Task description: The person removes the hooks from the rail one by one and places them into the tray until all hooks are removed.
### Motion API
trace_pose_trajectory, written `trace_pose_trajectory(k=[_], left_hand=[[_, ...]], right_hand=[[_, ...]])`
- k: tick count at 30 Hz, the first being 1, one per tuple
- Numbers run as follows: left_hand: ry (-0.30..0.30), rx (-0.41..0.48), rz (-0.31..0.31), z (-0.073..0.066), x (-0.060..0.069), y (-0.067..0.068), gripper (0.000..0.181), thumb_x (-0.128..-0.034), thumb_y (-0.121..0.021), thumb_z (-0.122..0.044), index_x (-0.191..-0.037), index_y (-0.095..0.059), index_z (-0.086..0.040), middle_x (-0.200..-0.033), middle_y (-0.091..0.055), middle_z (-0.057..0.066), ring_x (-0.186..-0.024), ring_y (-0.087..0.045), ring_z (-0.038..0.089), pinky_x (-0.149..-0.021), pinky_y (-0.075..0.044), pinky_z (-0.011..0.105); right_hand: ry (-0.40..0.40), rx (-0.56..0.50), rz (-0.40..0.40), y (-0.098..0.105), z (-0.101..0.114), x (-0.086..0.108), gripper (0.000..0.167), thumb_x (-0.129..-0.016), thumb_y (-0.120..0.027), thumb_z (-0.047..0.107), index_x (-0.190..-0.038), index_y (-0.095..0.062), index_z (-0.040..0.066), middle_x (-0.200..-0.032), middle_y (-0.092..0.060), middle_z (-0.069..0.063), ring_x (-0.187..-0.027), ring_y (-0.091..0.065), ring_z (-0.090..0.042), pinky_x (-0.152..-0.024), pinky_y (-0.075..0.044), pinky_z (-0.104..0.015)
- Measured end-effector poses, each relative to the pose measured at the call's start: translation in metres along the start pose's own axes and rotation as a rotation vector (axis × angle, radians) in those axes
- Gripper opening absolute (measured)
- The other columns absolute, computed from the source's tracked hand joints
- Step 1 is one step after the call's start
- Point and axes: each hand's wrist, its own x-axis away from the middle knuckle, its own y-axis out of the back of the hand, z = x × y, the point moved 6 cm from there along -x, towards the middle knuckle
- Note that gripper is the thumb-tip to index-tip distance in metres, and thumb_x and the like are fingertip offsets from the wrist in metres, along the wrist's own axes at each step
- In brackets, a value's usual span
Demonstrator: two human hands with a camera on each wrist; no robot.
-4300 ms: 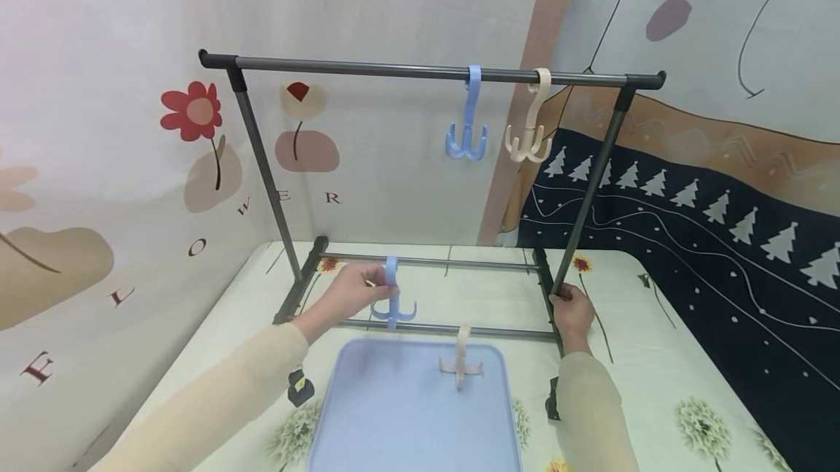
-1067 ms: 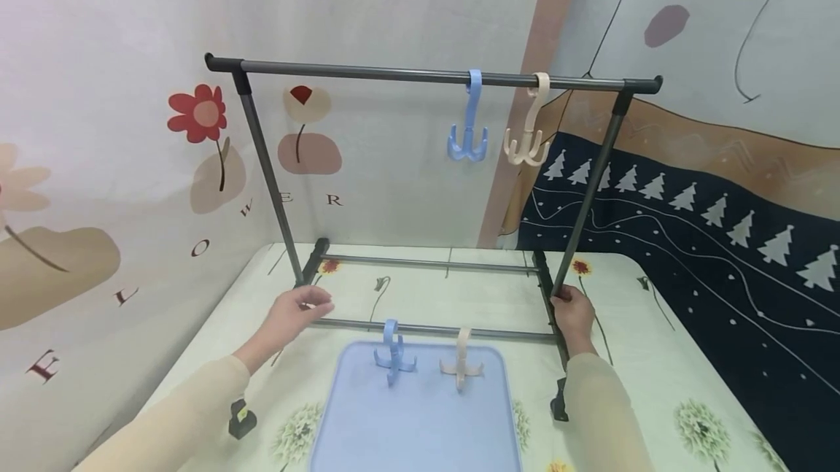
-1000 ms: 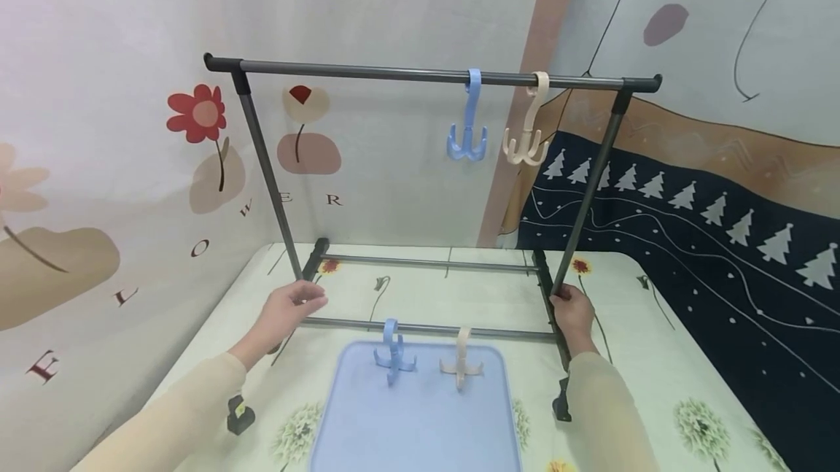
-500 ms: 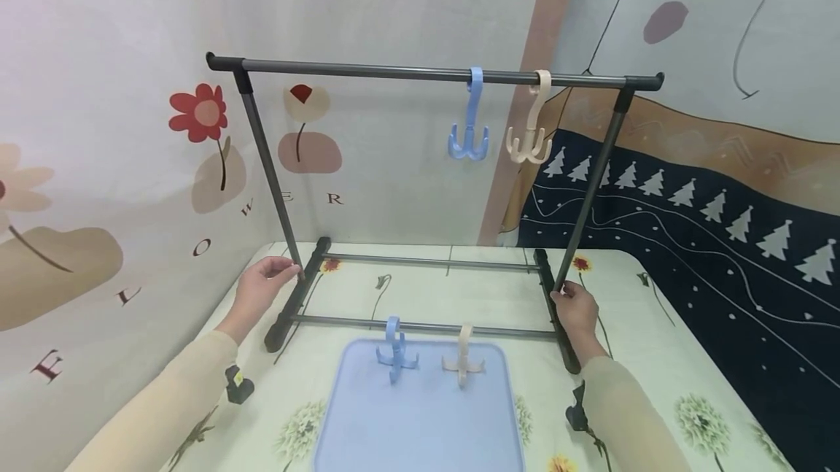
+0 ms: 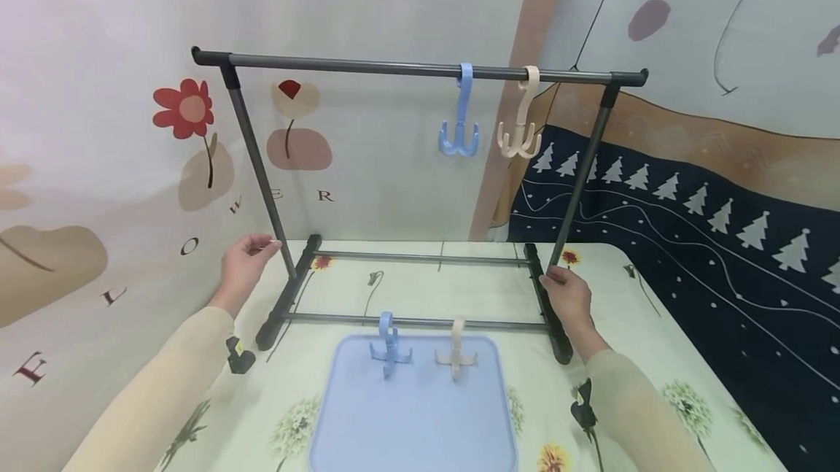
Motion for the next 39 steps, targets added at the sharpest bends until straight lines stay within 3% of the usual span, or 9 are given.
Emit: trace_pose_trajectory(k=[13,23,28,39], left_hand=[[0.068,0.104,-0.069,-0.013,-0.019,-0.002,0.055,-0.096,-0.063,-0.043,-0.138,-0.053,-0.009,-0.132,-0.057,0.011,-0.122,-0.051,0.026,-0.103,-0.042,0.043],[0.094,0.182,-0.105,-0.02,-0.025,-0.011,0.046,-0.0952,-0.068,-0.035,-0.13,-0.057,-0.008,-0.121,-0.057,0.007,-0.116,-0.052,0.023,-0.101,-0.041,0.041],[0.088,0.185,-0.124,-0.021,-0.026,-0.012,0.039,-0.0959,-0.067,-0.031,-0.124,-0.058,-0.006,-0.115,-0.059,0.005,-0.11,-0.053,0.02,-0.099,-0.042,0.039],[0.083,0.17,-0.125,-0.021,-0.027,-0.013,0.038,-0.0968,-0.066,-0.03,-0.125,-0.058,-0.006,-0.119,-0.061,0.007,-0.11,-0.054,0.019,-0.1,-0.042,0.039]], right_hand=[[0.156,-0.043,0.057,0.003,0.061,0.014,0.047,-0.102,-0.057,0.03,-0.139,-0.054,0.001,-0.131,-0.059,-0.019,-0.117,-0.056,-0.03,-0.095,-0.047,-0.042],[0.186,-0.126,0.073,0.013,0.105,0.021,0.054,-0.099,-0.061,0.039,-0.141,-0.053,0.006,-0.136,-0.057,-0.013,-0.122,-0.054,-0.027,-0.102,-0.044,-0.044],[0.209,-0.14,0.064,0.017,0.122,0.021,0.059,-0.097,-0.062,0.046,-0.141,-0.054,0.007,-0.133,-0.059,-0.011,-0.119,-0.055,-0.023,-0.101,-0.044,-0.041],[0.264,-0.133,-0.015,0.042,0.158,0.018,0.06,-0.094,-0.063,0.05,-0.138,-0.057,0.009,-0.131,-0.061,-0.01,-0.117,-0.056,-0.022,-0.099,-0.045,-0.039]])
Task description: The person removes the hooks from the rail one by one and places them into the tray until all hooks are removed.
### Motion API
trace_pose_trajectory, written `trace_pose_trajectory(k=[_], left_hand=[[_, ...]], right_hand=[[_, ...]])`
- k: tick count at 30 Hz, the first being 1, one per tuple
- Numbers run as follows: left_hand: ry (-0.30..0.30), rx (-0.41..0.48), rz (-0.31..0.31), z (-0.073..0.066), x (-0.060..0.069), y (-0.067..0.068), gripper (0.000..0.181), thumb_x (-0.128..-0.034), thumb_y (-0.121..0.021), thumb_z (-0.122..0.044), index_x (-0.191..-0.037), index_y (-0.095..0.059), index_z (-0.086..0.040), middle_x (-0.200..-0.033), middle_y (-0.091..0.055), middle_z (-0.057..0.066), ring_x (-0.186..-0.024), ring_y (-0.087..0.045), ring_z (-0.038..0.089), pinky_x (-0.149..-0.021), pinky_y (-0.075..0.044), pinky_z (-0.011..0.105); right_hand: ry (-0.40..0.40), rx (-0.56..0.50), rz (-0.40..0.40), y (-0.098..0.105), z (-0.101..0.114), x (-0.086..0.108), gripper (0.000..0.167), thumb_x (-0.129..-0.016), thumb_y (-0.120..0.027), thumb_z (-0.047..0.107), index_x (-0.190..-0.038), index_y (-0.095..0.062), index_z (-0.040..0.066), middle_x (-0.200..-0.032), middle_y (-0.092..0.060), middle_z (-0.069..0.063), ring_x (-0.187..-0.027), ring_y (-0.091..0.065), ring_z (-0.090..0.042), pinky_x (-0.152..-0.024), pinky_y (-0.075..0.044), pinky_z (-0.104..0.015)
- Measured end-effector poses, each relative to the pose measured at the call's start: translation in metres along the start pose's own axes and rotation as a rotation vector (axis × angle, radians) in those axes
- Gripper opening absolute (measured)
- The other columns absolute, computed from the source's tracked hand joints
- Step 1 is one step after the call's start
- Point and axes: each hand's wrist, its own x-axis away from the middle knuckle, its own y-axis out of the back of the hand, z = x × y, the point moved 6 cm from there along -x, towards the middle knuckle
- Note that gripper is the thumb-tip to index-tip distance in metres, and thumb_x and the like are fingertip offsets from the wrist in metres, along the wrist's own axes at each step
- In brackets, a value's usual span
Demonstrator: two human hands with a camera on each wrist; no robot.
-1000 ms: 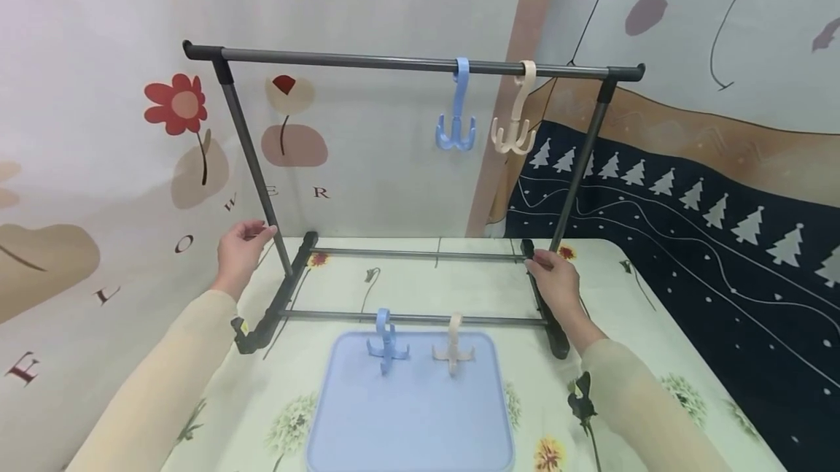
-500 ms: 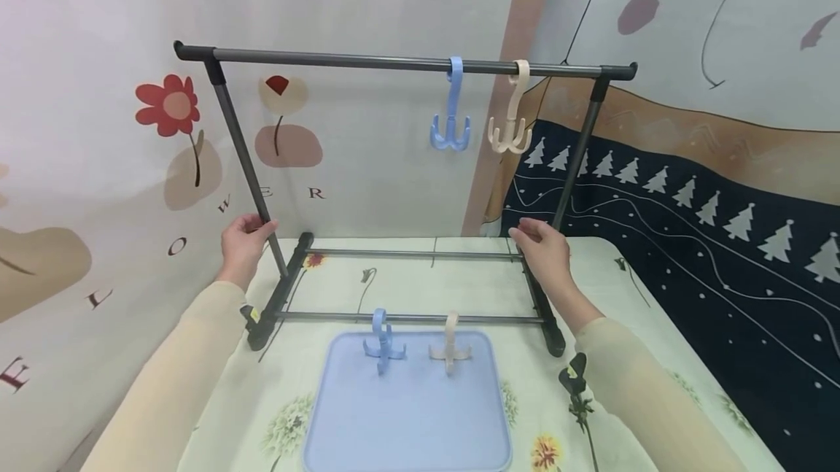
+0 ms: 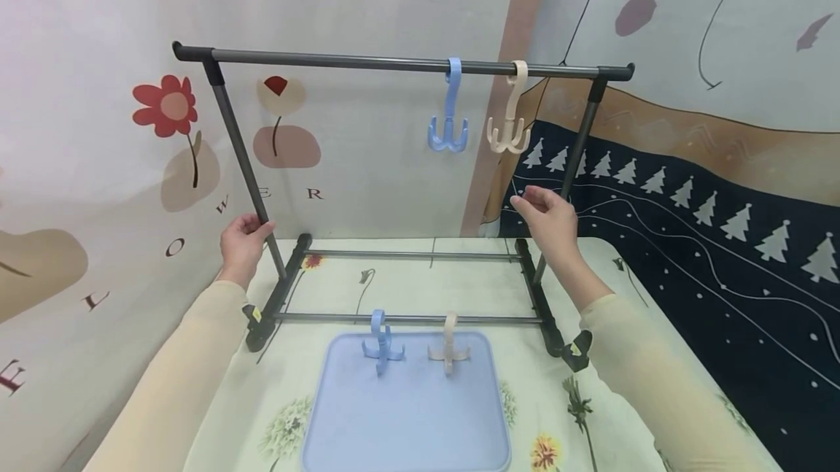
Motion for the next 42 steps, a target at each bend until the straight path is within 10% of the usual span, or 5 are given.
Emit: trace_pose_trajectory(k=[42], left_hand=[[-0.015,-0.003,0.003,-0.002,0.003,0.0,0.039,-0.0973,-0.065,-0.031,-0.126,-0.058,-0.006,-0.119,-0.061,0.008,-0.109,-0.055,0.019,-0.1,-0.043,0.039]], right_hand=[[0.003,-0.091,-0.274,0.019,0.127,-0.057,0.047,-0.095,-0.066,0.039,-0.132,-0.062,0.011,-0.128,-0.06,-0.007,-0.116,-0.052,-0.015,-0.102,-0.044,-0.029]])
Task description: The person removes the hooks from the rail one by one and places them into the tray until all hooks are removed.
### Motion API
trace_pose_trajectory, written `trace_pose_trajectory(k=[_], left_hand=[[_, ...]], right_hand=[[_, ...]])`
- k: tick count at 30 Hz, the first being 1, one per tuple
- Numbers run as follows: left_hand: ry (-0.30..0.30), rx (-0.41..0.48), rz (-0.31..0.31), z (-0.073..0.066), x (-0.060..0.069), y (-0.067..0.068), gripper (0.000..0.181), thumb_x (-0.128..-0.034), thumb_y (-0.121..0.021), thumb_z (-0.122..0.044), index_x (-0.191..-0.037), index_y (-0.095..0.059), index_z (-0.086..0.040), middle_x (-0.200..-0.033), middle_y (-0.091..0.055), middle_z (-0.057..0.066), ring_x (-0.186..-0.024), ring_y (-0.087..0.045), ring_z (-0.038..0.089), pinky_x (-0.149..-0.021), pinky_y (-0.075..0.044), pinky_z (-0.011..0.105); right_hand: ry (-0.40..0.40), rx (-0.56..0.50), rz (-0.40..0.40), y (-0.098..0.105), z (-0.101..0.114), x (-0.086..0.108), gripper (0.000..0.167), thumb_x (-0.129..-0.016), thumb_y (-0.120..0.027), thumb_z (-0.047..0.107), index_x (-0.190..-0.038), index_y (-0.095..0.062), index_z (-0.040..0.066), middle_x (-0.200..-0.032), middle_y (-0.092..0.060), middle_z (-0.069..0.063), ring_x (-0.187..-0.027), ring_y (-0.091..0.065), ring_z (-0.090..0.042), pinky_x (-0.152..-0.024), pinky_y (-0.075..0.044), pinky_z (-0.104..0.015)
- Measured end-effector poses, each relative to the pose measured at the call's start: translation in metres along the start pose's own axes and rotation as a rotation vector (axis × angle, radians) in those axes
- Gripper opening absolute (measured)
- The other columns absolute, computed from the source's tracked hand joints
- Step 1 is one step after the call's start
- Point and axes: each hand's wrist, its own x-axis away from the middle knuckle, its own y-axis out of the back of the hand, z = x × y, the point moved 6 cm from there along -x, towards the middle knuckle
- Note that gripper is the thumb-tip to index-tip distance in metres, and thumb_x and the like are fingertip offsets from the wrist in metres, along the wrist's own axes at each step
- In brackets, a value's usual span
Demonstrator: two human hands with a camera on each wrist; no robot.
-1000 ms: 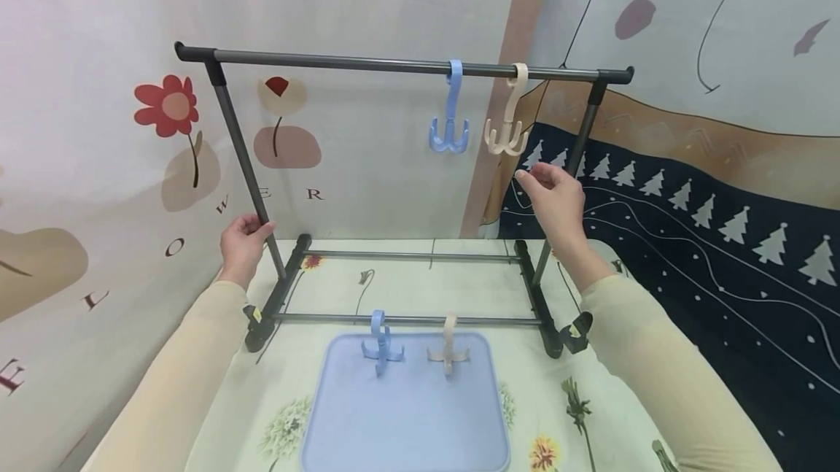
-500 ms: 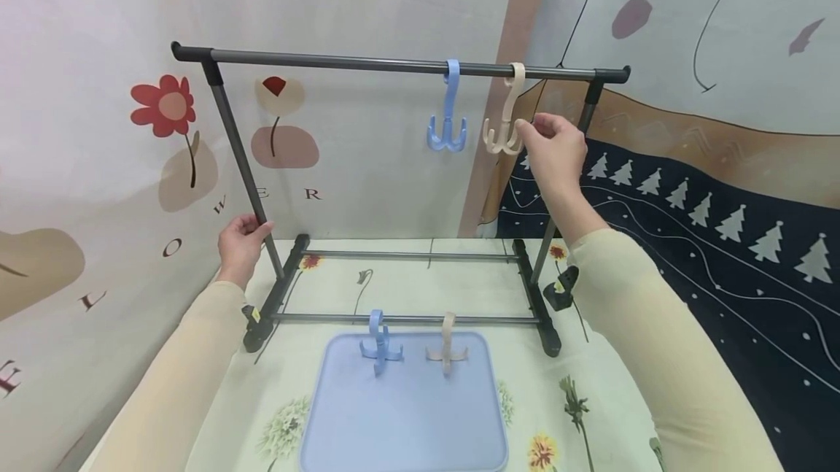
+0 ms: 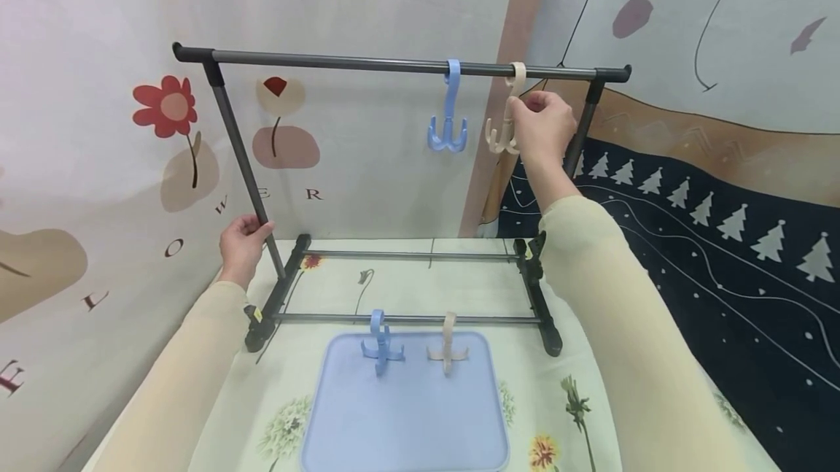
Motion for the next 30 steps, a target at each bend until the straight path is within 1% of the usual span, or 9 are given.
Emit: trace_pose_trajectory(k=[6,10,14,21,25,30], left_hand=[[0.001,0.014,0.005,-0.001,0.001,0.0,0.039,-0.0975,-0.065,-0.029,-0.128,-0.058,-0.006,-0.121,-0.061,0.009,-0.111,-0.055,0.019,-0.101,-0.043,0.038],[-0.006,0.02,0.003,-0.001,0.0,-0.001,0.037,-0.0972,-0.066,-0.027,-0.126,-0.059,-0.005,-0.12,-0.061,0.008,-0.11,-0.055,0.02,-0.1,-0.043,0.038],[0.0,0.023,-0.001,0.001,-0.001,0.0,0.036,-0.0968,-0.066,-0.027,-0.125,-0.059,-0.006,-0.119,-0.061,0.008,-0.11,-0.055,0.019,-0.099,-0.043,0.038],[-0.003,0.021,0.007,0.002,-0.001,-0.003,0.036,-0.0971,-0.066,-0.027,-0.125,-0.059,-0.006,-0.12,-0.062,0.008,-0.11,-0.055,0.019,-0.099,-0.043,0.037],[-0.003,0.02,0.007,0.003,-0.001,-0.003,0.035,-0.0971,-0.066,-0.028,-0.124,-0.059,-0.006,-0.119,-0.061,0.007,-0.11,-0.055,0.019,-0.099,-0.043,0.037],[-0.002,0.017,0.003,0.004,-0.002,0.0,0.035,-0.0971,-0.066,-0.029,-0.123,-0.059,-0.007,-0.118,-0.062,0.007,-0.109,-0.055,0.019,-0.099,-0.043,0.037]], right_hand=[[-0.017,0.035,0.0,-0.008,-0.003,-0.003,0.047,-0.093,-0.067,0.039,-0.13,-0.064,0.011,-0.124,-0.061,-0.006,-0.111,-0.052,-0.014,-0.1,-0.047,-0.033],[-0.023,0.052,0.003,-0.013,-0.004,-0.005,0.046,-0.092,-0.069,0.04,-0.129,-0.065,0.012,-0.123,-0.062,-0.006,-0.109,-0.053,-0.013,-0.098,-0.048,-0.032],[-0.024,0.055,0.01,-0.017,-0.005,-0.005,0.045,-0.093,-0.068,0.039,-0.128,-0.065,0.011,-0.121,-0.061,-0.005,-0.108,-0.053,-0.014,-0.098,-0.048,-0.032],[-0.027,0.059,-0.012,-0.018,-0.006,-0.004,0.041,-0.095,-0.066,0.033,-0.128,-0.064,0.009,-0.114,-0.06,-0.004,-0.104,-0.056,-0.014,-0.098,-0.049,-0.036],[-0.033,0.046,-0.029,-0.019,-0.009,-0.004,0.039,-0.095,-0.066,0.032,-0.126,-0.065,0.009,-0.112,-0.061,-0.003,-0.105,-0.057,-0.015,-0.099,-0.048,-0.035],[-0.013,0.039,-0.047,-0.022,-0.008,-0.004,0.037,-0.096,-0.065,0.03,-0.125,-0.066,0.008,-0.113,-0.063,-0.005,-0.106,-0.059,-0.015,-0.097,-0.049,-0.031]])
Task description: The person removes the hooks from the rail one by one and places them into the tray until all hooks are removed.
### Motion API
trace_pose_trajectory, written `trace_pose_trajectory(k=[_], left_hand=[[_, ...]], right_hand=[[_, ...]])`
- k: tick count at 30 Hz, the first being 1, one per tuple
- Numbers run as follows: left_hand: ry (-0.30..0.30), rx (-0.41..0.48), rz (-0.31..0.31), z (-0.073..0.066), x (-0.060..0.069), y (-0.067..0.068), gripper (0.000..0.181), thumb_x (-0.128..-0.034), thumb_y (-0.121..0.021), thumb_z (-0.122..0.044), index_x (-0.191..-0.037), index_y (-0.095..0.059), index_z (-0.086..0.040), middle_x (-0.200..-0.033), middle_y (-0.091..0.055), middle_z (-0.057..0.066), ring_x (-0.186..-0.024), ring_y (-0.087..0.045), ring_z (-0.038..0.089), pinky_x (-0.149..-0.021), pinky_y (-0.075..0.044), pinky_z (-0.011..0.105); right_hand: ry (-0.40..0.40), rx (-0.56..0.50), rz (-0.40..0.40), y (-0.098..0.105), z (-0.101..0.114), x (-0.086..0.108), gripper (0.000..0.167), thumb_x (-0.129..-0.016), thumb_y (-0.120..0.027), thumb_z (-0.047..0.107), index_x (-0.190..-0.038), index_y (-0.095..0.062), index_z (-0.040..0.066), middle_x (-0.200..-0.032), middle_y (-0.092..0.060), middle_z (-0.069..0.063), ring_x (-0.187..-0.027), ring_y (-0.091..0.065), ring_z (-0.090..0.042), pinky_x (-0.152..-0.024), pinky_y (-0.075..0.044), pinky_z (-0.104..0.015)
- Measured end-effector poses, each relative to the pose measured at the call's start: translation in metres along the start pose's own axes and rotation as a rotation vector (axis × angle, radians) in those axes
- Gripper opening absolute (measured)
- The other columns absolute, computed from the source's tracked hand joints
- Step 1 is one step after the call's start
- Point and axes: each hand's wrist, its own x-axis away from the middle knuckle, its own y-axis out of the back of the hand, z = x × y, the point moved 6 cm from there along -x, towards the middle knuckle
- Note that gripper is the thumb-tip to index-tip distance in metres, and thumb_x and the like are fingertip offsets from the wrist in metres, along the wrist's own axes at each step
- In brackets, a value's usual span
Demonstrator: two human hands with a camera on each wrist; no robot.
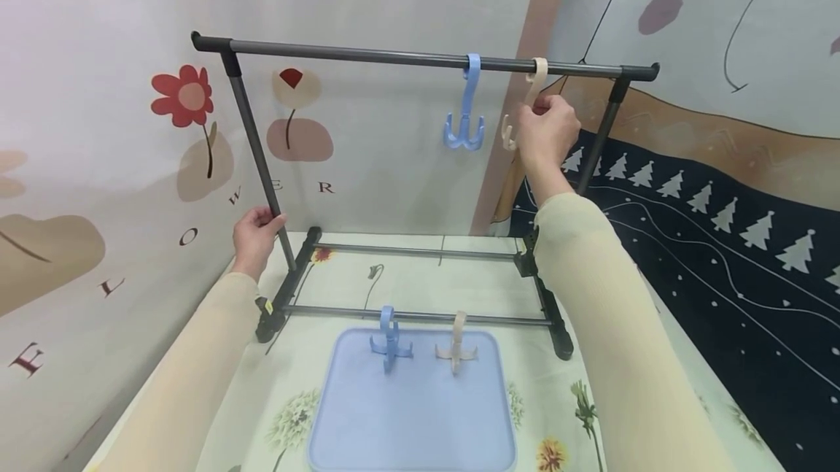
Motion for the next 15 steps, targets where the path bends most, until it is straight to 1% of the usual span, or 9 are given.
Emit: trace_pose_trajectory(k=[4,9,15], left_hand=[[0.0,-0.005,0.001,0.0,-0.001,0.0,0.035,-0.0969,-0.066,-0.029,-0.123,-0.059,-0.007,-0.117,-0.062,0.007,-0.109,-0.055,0.019,-0.099,-0.043,0.037],[0.002,-0.006,-0.005,0.0,-0.001,0.0,0.034,-0.0968,-0.066,-0.029,-0.122,-0.059,-0.007,-0.117,-0.062,0.006,-0.109,-0.055,0.018,-0.099,-0.043,0.038],[-0.004,-0.015,-0.008,0.0,-0.001,0.0,0.036,-0.0967,-0.066,-0.031,-0.122,-0.059,-0.007,-0.117,-0.062,0.007,-0.108,-0.055,0.019,-0.099,-0.043,0.037]], right_hand=[[0.017,-0.012,-0.027,0.003,0.0,-0.001,0.034,-0.096,-0.064,0.03,-0.123,-0.069,0.009,-0.114,-0.066,-0.007,-0.103,-0.059,-0.013,-0.096,-0.049,-0.03],[0.049,-0.001,-0.046,0.005,0.005,-0.005,0.033,-0.096,-0.063,0.03,-0.122,-0.071,0.01,-0.116,-0.068,-0.009,-0.101,-0.058,-0.011,-0.096,-0.049,-0.03],[0.064,0.045,-0.042,0.006,0.016,-0.007,0.032,-0.096,-0.061,0.026,-0.123,-0.07,0.01,-0.119,-0.068,-0.008,-0.105,-0.061,-0.016,-0.096,-0.049,-0.031]])
